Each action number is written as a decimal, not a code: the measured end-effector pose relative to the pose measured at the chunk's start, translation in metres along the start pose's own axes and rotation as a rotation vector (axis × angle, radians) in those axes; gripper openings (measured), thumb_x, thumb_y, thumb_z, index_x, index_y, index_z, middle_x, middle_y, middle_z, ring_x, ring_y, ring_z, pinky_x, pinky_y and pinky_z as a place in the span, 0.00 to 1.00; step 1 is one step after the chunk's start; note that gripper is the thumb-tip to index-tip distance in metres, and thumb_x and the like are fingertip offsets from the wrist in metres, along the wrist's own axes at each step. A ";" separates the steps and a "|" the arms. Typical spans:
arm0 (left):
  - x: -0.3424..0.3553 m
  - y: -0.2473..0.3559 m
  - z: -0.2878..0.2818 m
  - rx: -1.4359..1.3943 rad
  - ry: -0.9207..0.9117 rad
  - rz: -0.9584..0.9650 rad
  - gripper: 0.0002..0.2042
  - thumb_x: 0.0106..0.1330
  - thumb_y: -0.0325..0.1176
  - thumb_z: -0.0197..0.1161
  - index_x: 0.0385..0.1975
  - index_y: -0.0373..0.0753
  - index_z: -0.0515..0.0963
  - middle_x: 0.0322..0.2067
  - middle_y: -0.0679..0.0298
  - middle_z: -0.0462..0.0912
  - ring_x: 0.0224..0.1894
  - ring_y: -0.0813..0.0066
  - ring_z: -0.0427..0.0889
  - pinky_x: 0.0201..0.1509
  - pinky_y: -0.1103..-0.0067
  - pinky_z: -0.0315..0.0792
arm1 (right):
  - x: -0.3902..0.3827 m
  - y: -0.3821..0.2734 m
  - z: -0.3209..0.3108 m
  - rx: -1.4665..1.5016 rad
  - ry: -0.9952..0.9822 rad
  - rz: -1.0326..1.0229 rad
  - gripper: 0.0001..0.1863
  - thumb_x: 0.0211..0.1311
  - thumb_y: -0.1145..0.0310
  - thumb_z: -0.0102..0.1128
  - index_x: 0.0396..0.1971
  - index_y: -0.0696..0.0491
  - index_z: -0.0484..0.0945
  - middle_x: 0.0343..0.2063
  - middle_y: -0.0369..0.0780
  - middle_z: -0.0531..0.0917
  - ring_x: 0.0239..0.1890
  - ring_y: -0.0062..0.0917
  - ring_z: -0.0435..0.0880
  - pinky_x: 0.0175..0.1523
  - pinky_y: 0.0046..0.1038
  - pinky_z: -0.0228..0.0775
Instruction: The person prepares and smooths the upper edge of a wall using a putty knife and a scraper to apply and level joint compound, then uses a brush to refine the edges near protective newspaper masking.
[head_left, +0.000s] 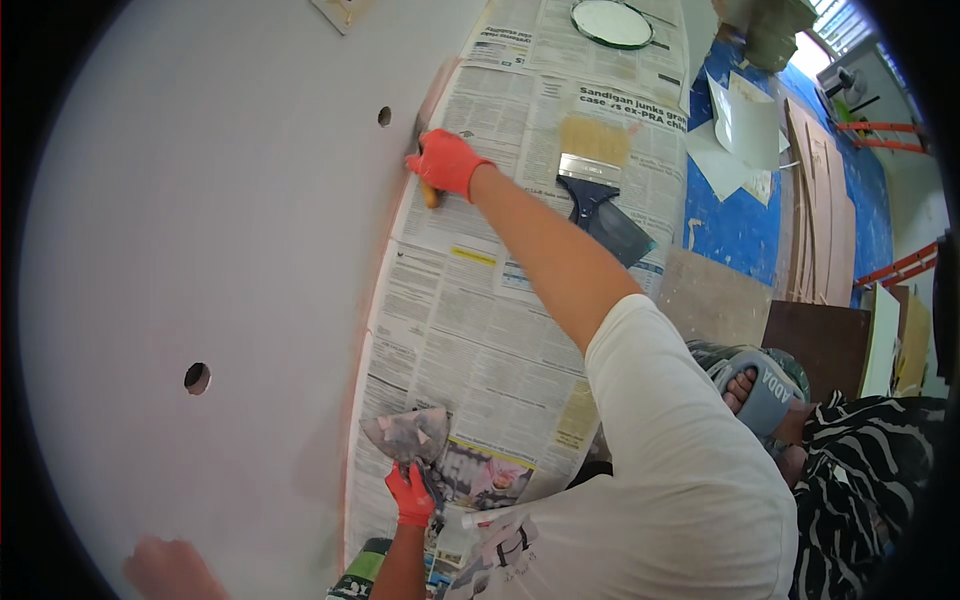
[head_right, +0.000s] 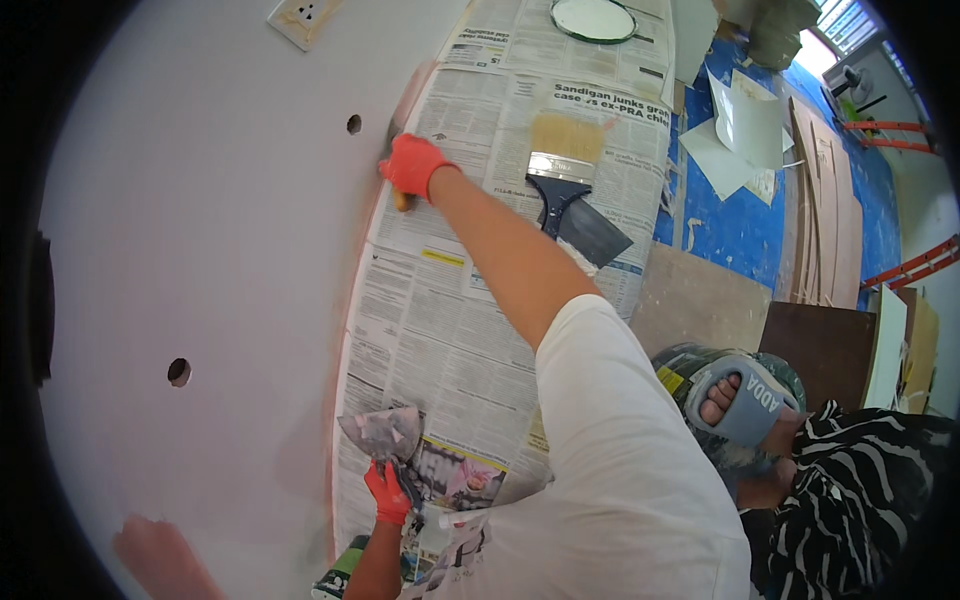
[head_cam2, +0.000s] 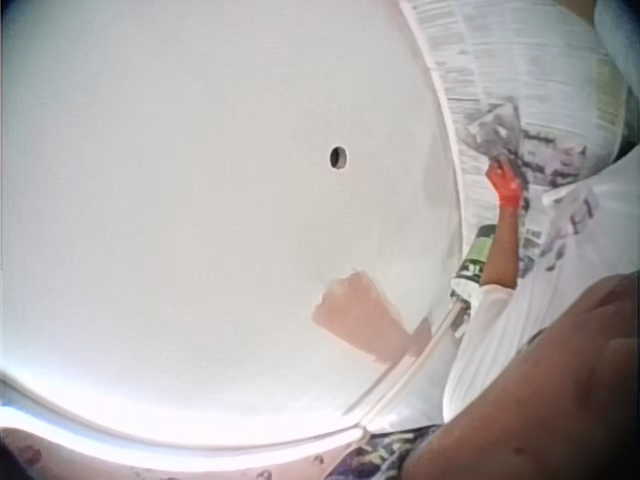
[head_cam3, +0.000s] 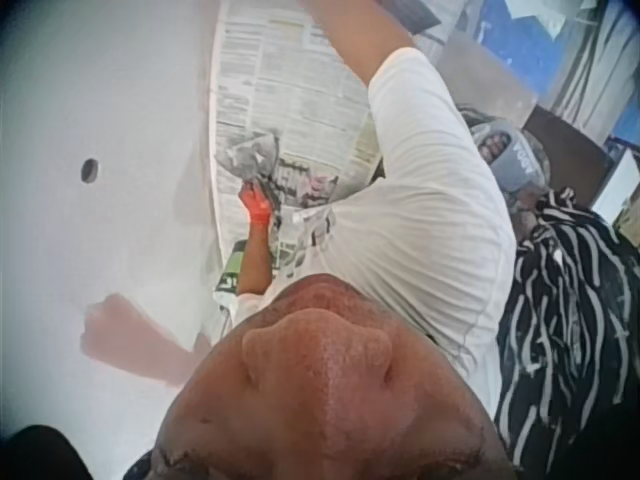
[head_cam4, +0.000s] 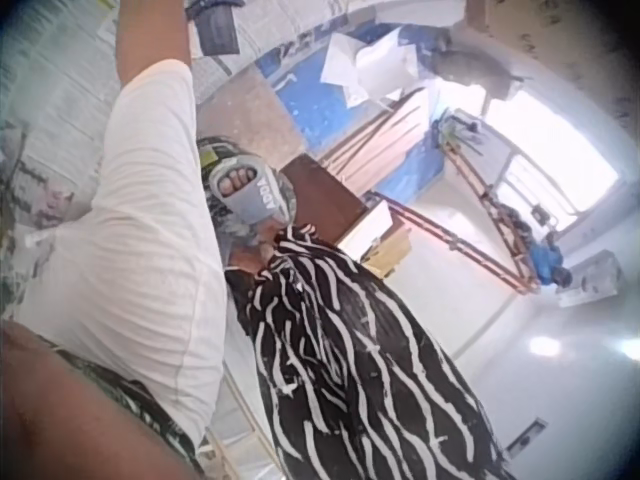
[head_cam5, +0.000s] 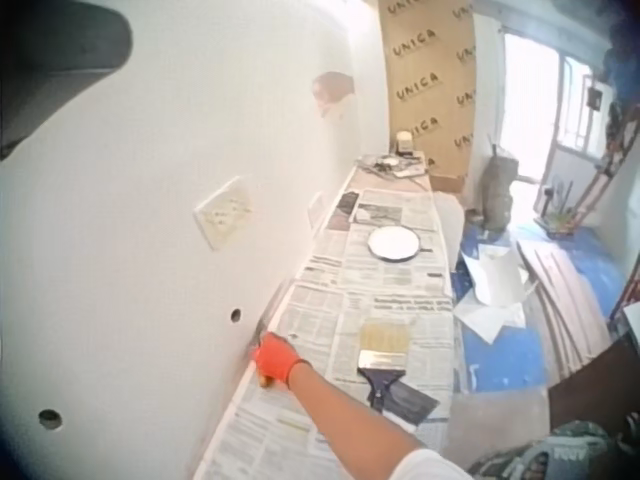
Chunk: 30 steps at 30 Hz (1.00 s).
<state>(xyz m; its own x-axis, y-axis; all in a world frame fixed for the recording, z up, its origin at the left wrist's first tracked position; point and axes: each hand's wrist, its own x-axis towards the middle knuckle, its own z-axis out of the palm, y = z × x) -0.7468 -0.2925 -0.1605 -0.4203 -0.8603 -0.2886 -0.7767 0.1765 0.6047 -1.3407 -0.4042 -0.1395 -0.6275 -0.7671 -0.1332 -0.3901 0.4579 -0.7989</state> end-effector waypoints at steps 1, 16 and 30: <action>-0.001 0.006 0.000 -0.021 0.010 -0.024 0.25 0.69 0.38 0.57 0.55 0.22 0.64 0.46 0.43 0.69 0.48 0.51 0.70 0.55 0.65 0.64 | -0.007 -0.008 0.003 0.042 -0.033 0.032 0.24 0.59 0.54 0.58 0.44 0.61 0.75 0.46 0.52 0.80 0.51 0.45 0.78 0.55 0.38 0.71; 0.001 -0.023 0.002 -0.001 0.058 0.078 0.18 0.67 0.40 0.56 0.41 0.27 0.72 0.35 0.46 0.72 0.40 0.49 0.70 0.49 0.62 0.63 | 0.068 0.044 -0.088 0.172 0.265 0.189 0.24 0.61 0.60 0.45 0.56 0.49 0.74 0.50 0.48 0.80 0.51 0.43 0.80 0.53 0.37 0.72; -0.007 -0.018 -0.002 0.069 0.003 0.034 0.24 0.66 0.40 0.58 0.53 0.24 0.68 0.41 0.45 0.72 0.44 0.50 0.70 0.49 0.63 0.64 | 0.066 0.046 -0.070 -0.399 -0.038 -0.300 0.26 0.60 0.56 0.58 0.52 0.59 0.76 0.53 0.51 0.77 0.54 0.45 0.77 0.56 0.35 0.71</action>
<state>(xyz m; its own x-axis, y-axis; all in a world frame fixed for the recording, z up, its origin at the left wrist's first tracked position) -0.7289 -0.2904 -0.1684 -0.4455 -0.8546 -0.2667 -0.7925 0.2379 0.5615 -1.4475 -0.4023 -0.1436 -0.4264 -0.9036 0.0412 -0.7814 0.3450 -0.5199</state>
